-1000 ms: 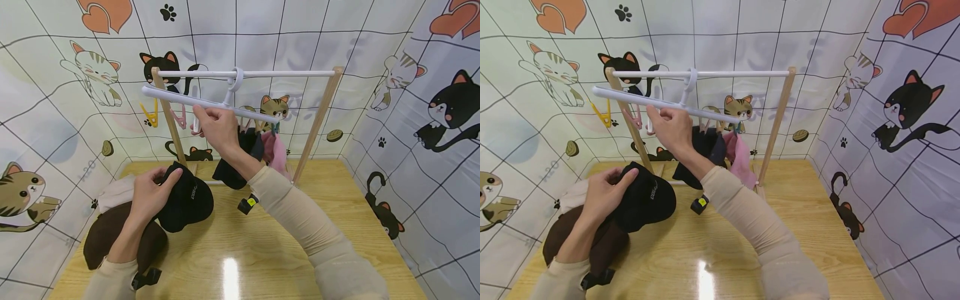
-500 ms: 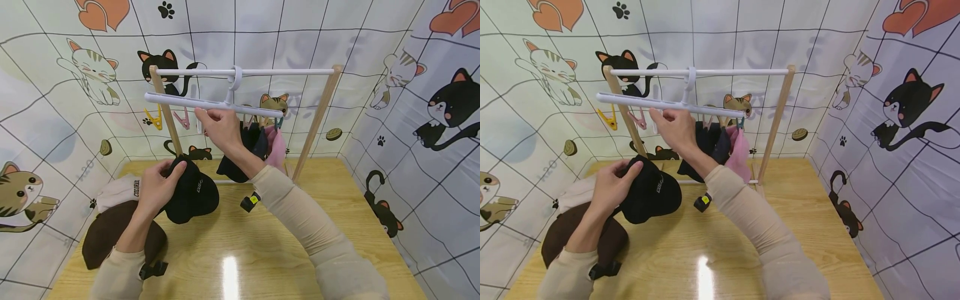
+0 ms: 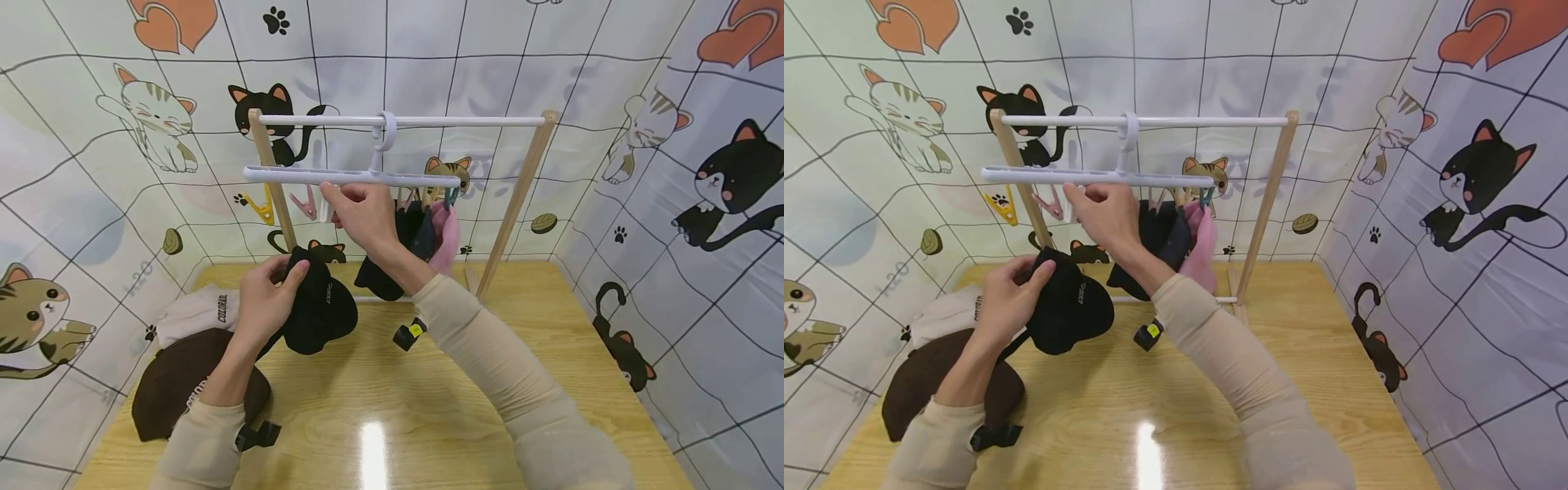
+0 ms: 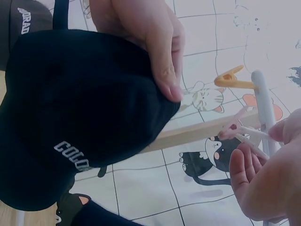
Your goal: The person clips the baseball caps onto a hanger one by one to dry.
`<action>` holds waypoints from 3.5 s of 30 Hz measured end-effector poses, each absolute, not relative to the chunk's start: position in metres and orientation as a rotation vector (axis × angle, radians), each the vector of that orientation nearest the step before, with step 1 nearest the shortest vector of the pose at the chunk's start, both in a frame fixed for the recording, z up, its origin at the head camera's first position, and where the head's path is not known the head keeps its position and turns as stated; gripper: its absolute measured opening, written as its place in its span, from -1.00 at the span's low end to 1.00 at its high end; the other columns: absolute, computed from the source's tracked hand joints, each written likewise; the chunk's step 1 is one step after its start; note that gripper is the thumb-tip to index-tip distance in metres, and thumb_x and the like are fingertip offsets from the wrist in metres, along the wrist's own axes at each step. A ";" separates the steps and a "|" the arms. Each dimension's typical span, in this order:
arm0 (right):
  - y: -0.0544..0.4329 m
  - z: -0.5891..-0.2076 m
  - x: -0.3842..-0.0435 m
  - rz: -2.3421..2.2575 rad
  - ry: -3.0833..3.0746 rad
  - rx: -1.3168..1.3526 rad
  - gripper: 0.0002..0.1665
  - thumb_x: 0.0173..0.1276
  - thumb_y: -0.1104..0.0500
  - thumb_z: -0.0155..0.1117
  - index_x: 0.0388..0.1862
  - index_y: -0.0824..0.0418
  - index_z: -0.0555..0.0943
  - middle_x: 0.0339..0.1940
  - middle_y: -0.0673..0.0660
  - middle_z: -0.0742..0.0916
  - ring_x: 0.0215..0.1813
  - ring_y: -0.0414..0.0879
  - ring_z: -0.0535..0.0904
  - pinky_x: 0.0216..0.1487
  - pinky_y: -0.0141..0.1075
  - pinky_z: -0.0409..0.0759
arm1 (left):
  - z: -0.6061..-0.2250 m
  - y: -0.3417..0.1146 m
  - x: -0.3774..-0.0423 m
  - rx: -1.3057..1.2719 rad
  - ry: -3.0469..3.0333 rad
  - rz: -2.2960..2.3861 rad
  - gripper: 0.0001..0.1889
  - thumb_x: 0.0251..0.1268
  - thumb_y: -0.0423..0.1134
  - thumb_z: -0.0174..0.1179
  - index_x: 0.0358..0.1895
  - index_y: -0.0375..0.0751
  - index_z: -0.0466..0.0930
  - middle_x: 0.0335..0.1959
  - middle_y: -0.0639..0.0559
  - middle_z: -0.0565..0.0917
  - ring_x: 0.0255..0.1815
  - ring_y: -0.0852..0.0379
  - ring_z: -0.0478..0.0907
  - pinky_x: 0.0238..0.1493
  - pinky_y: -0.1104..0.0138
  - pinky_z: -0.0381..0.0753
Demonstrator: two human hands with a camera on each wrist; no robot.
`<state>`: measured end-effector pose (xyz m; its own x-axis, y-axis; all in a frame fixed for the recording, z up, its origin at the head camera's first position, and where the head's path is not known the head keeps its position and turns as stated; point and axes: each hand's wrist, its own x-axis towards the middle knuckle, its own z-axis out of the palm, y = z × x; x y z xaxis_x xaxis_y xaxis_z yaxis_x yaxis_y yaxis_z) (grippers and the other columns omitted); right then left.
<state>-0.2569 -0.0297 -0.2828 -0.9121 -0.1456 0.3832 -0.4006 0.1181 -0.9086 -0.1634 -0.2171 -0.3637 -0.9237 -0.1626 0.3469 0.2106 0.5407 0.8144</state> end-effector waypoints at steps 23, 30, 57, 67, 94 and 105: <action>-0.017 -0.288 -0.261 1.689 -2.319 0.574 -0.63 0.62 -0.11 0.49 -0.15 0.17 0.92 -0.32 0.13 0.90 -0.27 -0.08 0.85 -0.23 -0.27 0.72 | -0.374 -0.191 -0.182 -0.175 -2.196 -1.218 -0.76 0.65 -0.14 0.41 0.01 -0.30 0.85 -0.32 -0.22 0.86 -0.34 0.17 0.70 -0.27 0.52 0.44; -0.014 -0.289 -0.262 1.601 -2.343 0.614 -0.60 0.63 -0.13 0.47 -0.18 0.17 0.93 -0.37 0.10 0.89 -0.29 -0.12 0.81 -0.32 -0.28 0.62 | -0.376 -0.184 -0.188 -0.197 -2.175 -1.190 -0.71 0.64 -0.12 0.41 0.06 -0.32 0.84 -0.15 -0.27 0.90 -0.16 -0.23 0.86 -0.18 0.57 0.51; -0.014 -0.285 -0.259 1.431 -2.377 0.672 -0.60 0.59 -0.05 0.47 -0.41 0.16 0.87 -0.49 0.08 0.81 -0.30 -0.08 0.65 -0.35 -0.29 0.46 | -0.373 -0.166 -0.194 -0.276 -2.026 -0.984 -0.75 0.50 -0.29 0.52 -0.02 -0.48 0.85 -0.20 -0.35 0.92 -0.28 -0.27 0.90 -0.31 -0.03 0.76; -0.015 -0.286 -0.261 1.393 -2.375 0.669 -0.61 0.58 -0.04 0.46 -0.38 0.17 0.90 -0.48 0.07 0.82 -0.30 -0.09 0.63 -0.34 -0.30 0.43 | -0.371 -0.163 -0.195 -0.284 -2.030 -0.958 -0.73 0.49 -0.28 0.53 -0.02 -0.50 0.86 -0.18 -0.38 0.91 -0.24 -0.29 0.91 -0.28 -0.13 0.83; -0.017 -0.289 -0.259 1.144 -2.280 0.683 -0.63 0.54 0.01 0.46 -0.42 0.20 0.88 -0.42 0.11 0.92 -0.23 0.01 0.83 -0.06 -0.08 0.60 | -0.363 -0.152 -0.196 -0.264 -2.021 -0.670 -0.83 0.50 -0.29 0.51 -0.08 -0.36 0.94 -0.37 -0.29 0.90 -0.45 -0.26 0.85 -0.58 0.00 0.57; -0.017 -0.287 -0.257 1.126 -2.292 0.685 -0.62 0.54 0.00 0.46 -0.42 0.21 0.87 -0.41 0.12 0.92 -0.22 0.02 0.84 0.01 -0.02 0.61 | -0.359 -0.150 -0.195 -0.269 -1.989 -0.625 -0.85 0.46 -0.29 0.53 -0.16 -0.35 0.94 -0.41 -0.27 0.89 -0.49 -0.25 0.84 -0.60 0.01 0.57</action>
<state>-0.2574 -0.0170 -0.2874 -0.7525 -0.2185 0.6213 -0.6253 0.5331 -0.5699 -0.1955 -0.1500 -0.3590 -0.4818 -0.0735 0.8732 0.4390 0.8422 0.3131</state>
